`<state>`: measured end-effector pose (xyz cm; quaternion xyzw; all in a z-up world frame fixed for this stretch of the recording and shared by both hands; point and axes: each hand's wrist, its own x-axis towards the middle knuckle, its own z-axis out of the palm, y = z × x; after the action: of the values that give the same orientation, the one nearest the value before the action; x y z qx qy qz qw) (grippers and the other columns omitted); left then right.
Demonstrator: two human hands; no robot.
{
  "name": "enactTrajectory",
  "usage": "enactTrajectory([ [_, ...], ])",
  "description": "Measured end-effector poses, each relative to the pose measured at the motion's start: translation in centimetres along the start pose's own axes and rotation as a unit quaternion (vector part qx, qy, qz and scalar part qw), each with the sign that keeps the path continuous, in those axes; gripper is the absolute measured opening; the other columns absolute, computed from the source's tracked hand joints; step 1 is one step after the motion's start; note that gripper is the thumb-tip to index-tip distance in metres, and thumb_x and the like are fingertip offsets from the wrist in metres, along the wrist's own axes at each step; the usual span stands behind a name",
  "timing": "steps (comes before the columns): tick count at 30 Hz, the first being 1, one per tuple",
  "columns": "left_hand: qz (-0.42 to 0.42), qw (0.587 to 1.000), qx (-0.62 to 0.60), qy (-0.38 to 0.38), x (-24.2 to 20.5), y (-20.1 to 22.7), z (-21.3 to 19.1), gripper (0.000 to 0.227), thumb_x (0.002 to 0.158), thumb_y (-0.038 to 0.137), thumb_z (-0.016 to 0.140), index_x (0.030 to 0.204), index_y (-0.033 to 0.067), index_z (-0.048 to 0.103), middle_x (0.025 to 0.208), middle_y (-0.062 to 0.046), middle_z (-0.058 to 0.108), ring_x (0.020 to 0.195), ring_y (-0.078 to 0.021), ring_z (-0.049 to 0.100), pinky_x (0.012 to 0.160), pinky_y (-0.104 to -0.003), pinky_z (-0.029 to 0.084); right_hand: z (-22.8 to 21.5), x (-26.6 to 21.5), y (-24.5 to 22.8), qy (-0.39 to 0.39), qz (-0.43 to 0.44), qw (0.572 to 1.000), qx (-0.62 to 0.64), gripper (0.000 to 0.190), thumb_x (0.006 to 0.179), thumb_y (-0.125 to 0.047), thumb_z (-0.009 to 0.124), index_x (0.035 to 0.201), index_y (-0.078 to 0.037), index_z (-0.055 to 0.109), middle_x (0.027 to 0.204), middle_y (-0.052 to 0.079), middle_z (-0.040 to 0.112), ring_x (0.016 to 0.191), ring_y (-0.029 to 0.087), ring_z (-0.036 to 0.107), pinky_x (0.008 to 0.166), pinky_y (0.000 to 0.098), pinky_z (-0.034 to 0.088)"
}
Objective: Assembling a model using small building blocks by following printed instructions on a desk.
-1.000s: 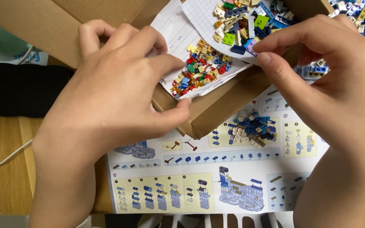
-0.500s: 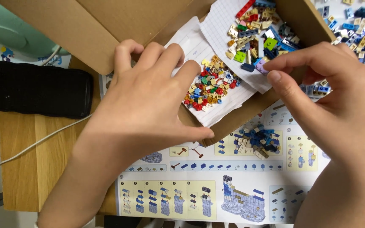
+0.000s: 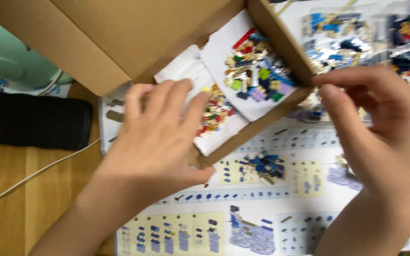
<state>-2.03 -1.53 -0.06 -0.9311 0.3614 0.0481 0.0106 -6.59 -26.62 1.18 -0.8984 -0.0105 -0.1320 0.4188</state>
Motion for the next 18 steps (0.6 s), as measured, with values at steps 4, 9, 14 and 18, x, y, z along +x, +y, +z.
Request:
enactTrajectory([
  [4, -0.033, 0.999, -0.011, -0.021, -1.0, -0.8, -0.4, 0.11, 0.063, 0.078, 0.069, 0.144, 0.0114, 0.036, 0.144, -0.015, 0.036, 0.135, -0.0306, 0.028, 0.106, -0.054, 0.015, -4.4, -1.6, 1.9, 0.013, 0.021, 0.999, -0.048, 0.011, 0.113, 0.006, 0.057, 0.121, 0.011, 0.061, 0.113, 0.019, 0.06, 0.103, 0.024, 0.06, 0.089, 0.03, 0.047],
  [9, -0.078, 0.993, 0.083, 0.036, -1.7, -0.6, 0.0, 0.102, 0.054, 0.071, 0.066, 0.137, 0.0154, 0.047, 0.132, -0.009, 0.05, 0.122, -0.0281, 0.046, 0.102, -0.048, 0.028, -7.1, -2.2, 5.5, -0.062, -0.033, 0.973, -0.219, 0.018, 0.094, -0.018, 0.067, 0.106, -0.006, 0.073, 0.099, 0.011, 0.067, 0.096, 0.025, 0.055, 0.083, 0.0382, 0.037],
  [14, -0.073, 0.991, 0.046, 0.103, -2.9, 3.7, -1.5, 0.102, 0.057, 0.065, 0.072, 0.138, 0.0098, 0.047, 0.137, -0.015, 0.048, 0.125, -0.0335, 0.046, 0.103, -0.051, 0.028, -7.1, -4.7, 8.0, -0.01, -0.067, 0.974, -0.215, 0.021, 0.094, -0.013, 0.07, 0.114, -0.007, 0.071, 0.112, 0.013, 0.058, 0.109, 0.03, 0.056, 0.093, 0.0426, 0.043],
  [18, -0.024, 0.982, -0.084, 0.165, -3.8, 7.3, -1.8, 0.074, 0.075, 0.058, 0.068, 0.133, 0.0148, 0.052, 0.129, -0.007, 0.057, 0.119, -0.0273, 0.054, 0.102, -0.046, 0.025, -6.4, -5.4, 8.6, 0.031, -0.039, 0.986, -0.16, 0.025, 0.094, -0.009, 0.07, 0.118, -0.004, 0.069, 0.114, 0.014, 0.057, 0.108, 0.028, 0.055, 0.086, 0.0376, 0.049],
])
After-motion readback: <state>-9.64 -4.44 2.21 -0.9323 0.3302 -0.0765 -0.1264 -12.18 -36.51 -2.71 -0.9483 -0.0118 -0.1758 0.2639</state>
